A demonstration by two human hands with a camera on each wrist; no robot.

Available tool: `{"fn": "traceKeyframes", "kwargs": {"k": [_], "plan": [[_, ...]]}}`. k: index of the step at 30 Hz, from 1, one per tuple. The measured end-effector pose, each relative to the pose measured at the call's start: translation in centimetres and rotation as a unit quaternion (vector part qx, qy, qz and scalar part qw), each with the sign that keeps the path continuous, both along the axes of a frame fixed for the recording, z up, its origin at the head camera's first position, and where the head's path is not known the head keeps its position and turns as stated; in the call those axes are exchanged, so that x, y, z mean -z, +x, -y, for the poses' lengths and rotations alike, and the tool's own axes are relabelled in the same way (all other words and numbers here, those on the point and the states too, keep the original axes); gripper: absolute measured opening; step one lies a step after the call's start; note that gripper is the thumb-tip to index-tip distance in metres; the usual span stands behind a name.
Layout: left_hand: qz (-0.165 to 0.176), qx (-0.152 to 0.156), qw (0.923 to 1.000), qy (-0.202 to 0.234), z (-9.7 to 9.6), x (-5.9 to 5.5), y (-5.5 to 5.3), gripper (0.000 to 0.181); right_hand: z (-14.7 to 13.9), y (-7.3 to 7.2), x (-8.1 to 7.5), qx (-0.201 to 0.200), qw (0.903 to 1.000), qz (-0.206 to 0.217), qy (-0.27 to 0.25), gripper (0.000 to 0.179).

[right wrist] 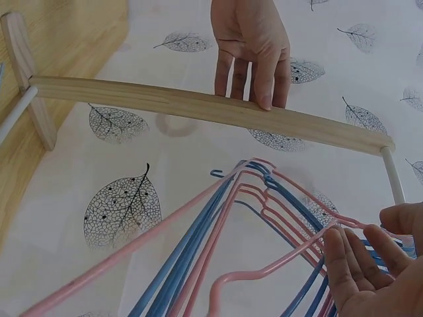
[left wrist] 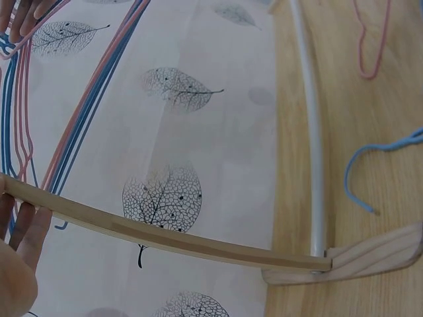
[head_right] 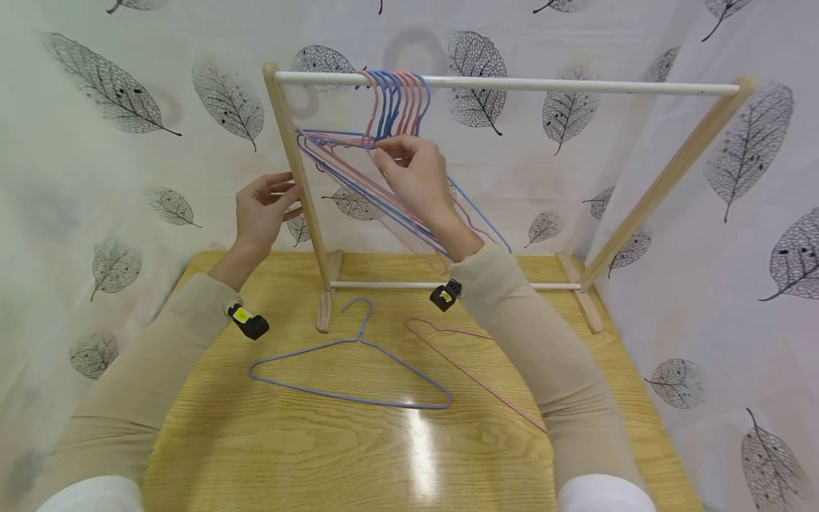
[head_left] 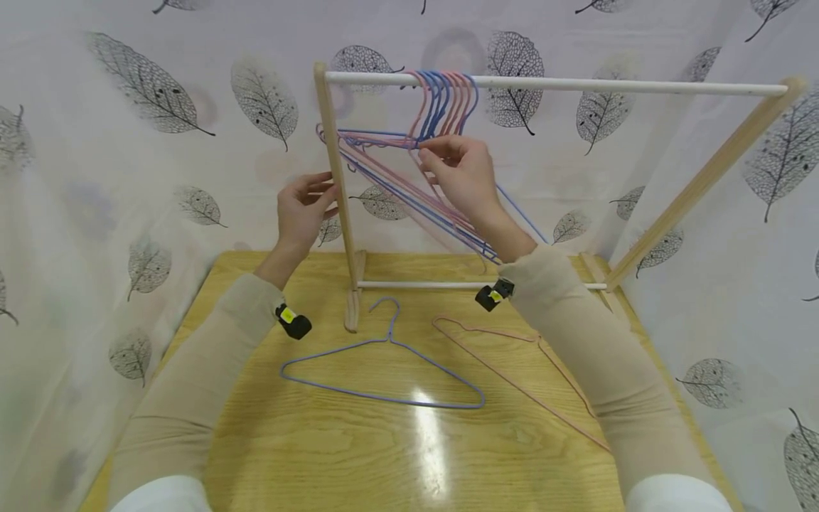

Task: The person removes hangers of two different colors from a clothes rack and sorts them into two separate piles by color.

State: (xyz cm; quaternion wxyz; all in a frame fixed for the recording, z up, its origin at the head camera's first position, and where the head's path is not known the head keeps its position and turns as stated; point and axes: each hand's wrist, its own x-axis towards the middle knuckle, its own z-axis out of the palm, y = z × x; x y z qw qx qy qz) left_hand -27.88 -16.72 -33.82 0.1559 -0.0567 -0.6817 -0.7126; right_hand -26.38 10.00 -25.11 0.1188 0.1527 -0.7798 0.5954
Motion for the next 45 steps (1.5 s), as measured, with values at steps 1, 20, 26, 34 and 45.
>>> {"fn": "traceKeyframes", "kwargs": {"k": [1, 20, 26, 34, 45], "plan": [[0.000, 0.000, 1.0000, 0.004, 0.0, 0.0, 0.0, 0.028, 0.1, 0.0, 0.0, -0.001, 1.0000, 0.003, 0.004, 0.022], [-0.006, -0.003, 0.9999, 0.014, 0.0, 0.2, -0.1, 0.028, 2.2, -0.6, -1.0, 0.011, 0.9959, 0.010, 0.089, 0.027], [-0.007, -0.004, 0.9999, 0.009, 0.0, 0.3, -0.2, 0.028, 3.1, -0.9, -0.9, -0.008, 0.9969, 0.017, 0.076, 0.027], [-0.005, -0.002, 0.9999, 0.012, 0.0, 0.2, 0.0, 0.028, 4.3, -1.6, -0.6, -0.018, 0.9980, 0.059, 0.012, 0.027], [-0.009, -0.002, 0.9998, 0.015, 0.0, 0.3, -0.1, 0.026, 4.9, -1.9, 0.0, 0.016, 0.9966, 0.046, -0.066, 0.028]]}}
